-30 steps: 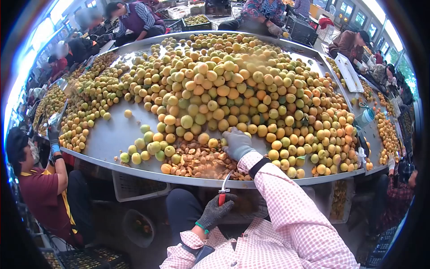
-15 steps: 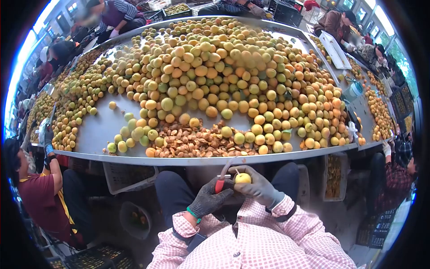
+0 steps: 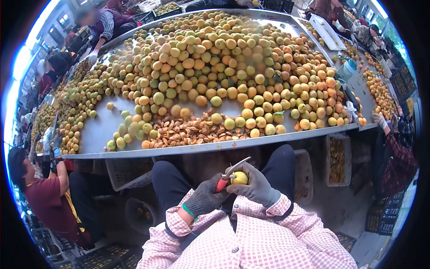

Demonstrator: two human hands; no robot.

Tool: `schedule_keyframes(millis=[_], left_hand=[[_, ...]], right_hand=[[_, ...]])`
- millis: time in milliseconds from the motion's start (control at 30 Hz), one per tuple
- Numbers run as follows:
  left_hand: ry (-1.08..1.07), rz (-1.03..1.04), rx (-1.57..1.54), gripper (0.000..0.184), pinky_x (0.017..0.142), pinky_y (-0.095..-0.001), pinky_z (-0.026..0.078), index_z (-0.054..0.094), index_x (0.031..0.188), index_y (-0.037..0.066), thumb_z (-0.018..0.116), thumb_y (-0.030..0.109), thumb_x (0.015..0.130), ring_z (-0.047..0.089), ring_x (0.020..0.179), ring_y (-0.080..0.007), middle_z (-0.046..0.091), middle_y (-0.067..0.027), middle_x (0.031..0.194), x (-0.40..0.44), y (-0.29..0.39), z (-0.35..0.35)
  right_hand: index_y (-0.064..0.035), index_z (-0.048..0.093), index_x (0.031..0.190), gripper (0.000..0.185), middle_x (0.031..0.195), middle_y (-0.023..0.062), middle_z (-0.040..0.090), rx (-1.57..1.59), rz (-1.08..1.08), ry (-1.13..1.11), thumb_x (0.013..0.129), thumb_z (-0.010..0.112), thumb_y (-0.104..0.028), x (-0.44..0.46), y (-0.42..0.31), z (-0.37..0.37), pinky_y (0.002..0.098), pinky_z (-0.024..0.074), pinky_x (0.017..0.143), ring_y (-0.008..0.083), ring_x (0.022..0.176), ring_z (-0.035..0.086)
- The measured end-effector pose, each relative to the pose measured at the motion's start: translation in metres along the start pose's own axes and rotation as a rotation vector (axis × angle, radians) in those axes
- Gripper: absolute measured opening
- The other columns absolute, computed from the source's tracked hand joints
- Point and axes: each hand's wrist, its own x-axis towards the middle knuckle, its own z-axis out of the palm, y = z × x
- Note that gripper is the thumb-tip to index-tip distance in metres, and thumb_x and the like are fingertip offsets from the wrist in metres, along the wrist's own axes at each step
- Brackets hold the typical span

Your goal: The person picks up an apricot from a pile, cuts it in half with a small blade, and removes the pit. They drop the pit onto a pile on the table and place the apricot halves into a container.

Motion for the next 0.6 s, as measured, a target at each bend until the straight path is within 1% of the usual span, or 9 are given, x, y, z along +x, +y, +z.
schedule_keyframes(millis=[67,167,233,267,300,400,467,567,600], left_hand=[[-0.017,-0.032,0.015,0.037,0.08,-0.0323,0.049,0.054,0.117,0.006,0.068,0.02,0.085,0.063,0.089,-0.019,0.065,-0.0148,0.098,-0.002,0.01,0.001],[-0.078,-0.091,0.031,0.039,0.078,-0.0348,0.049,0.052,0.119,0.007,0.066,0.021,0.086,0.065,0.087,-0.0246,0.065,-0.0169,0.096,-0.007,0.018,0.001],[-0.15,-0.126,0.196,0.04,0.075,-0.0384,0.05,0.051,0.121,0.008,0.065,0.023,0.086,0.065,0.085,-0.0332,0.065,-0.0197,0.093,-0.01,0.008,0.004],[-0.152,-0.073,0.213,0.04,0.072,-0.0414,0.05,0.05,0.121,0.009,0.063,0.024,0.086,0.064,0.084,-0.0388,0.065,-0.0213,0.09,-0.012,0.003,0.004],[-0.156,-0.079,0.21,0.04,0.072,-0.0414,0.05,0.05,0.121,0.009,0.063,0.024,0.086,0.064,0.084,-0.0388,0.065,-0.0213,0.09,-0.013,0.004,0.004],[-0.195,-0.106,0.254,0.039,0.072,-0.0417,0.05,0.051,0.12,0.009,0.063,0.023,0.085,0.064,0.084,-0.0388,0.065,-0.0204,0.092,-0.012,0.009,0.005],[-0.204,-0.041,0.222,0.039,0.072,-0.0409,0.05,0.051,0.12,0.008,0.064,0.02,0.085,0.064,0.086,-0.0381,0.064,-0.0202,0.094,-0.012,0.006,0.007],[-0.196,0.0,0.139,0.04,0.075,-0.0399,0.051,0.051,0.12,0.007,0.065,0.018,0.084,0.063,0.088,-0.0379,0.064,-0.0203,0.096,-0.013,-0.003,0.013],[-0.196,-0.002,0.136,0.04,0.075,-0.0399,0.051,0.051,0.12,0.007,0.065,0.018,0.084,0.063,0.088,-0.0379,0.064,-0.0203,0.096,-0.012,-0.002,0.015]], right_hand=[[-0.0053,0.055,0.108,0.036,0.101,0.0009,0.055,-0.066,-0.027,-0.023,0.079,0.075,-0.011,-0.003,-0.006,0.0,0.0252,0.0432,0.085,0.0093,0.093,0.053],[-0.0048,0.055,0.106,0.033,0.101,0.0007,0.055,-0.162,-0.055,-0.04,0.08,0.074,-0.012,-0.009,0.002,-0.005,0.0245,0.0435,0.083,0.0087,0.092,0.053],[-0.0052,0.054,0.106,0.032,0.099,0.0005,0.054,-0.199,-0.09,-0.065,0.081,0.074,-0.013,-0.011,0.004,-0.005,0.0235,0.0436,0.081,0.0076,0.09,0.053],[-0.0056,0.053,0.106,0.033,0.098,0.0003,0.054,-0.101,0.027,-0.079,0.081,0.074,-0.013,-0.014,-0.001,-0.004,0.0228,0.0436,0.08,0.007,0.089,0.052],[-0.0059,0.052,0.105,0.033,0.097,0.0002,0.053,-0.001,0.145,-0.09,0.082,0.074,-0.014,-0.015,-0.004,-0.003,0.0221,0.0436,0.079,0.0064,0.088,0.052],[-0.0061,0.05,0.106,0.035,0.095,-0.0001,0.051,-0.066,0.136,-0.14,0.082,0.074,-0.014,-0.012,-0.004,-0.007,0.0209,0.0432,0.076,0.0054,0.086,0.051],[-0.0059,0.05,0.105,0.035,0.094,-0.0001,0.051,-0.088,0.148,-0.154,0.081,0.074,-0.014,-0.013,-0.006,-0.006,0.0207,0.043,0.076,0.0053,0.085,0.051],[-0.0065,0.051,0.105,0.037,0.097,0.0027,0.055,-0.131,0.052,-0.129,0.079,0.076,-0.014,-0.015,-0.009,-0.003,0.0264,0.0457,0.076,0.0101,0.085,0.054],[-0.0067,0.052,0.104,0.036,0.097,0.0029,0.054,-0.311,-0.07,-0.085,0.078,0.076,-0.013,-0.014,-0.01,-0.003,0.0268,0.0457,0.077,0.0107,0.086,0.054]])
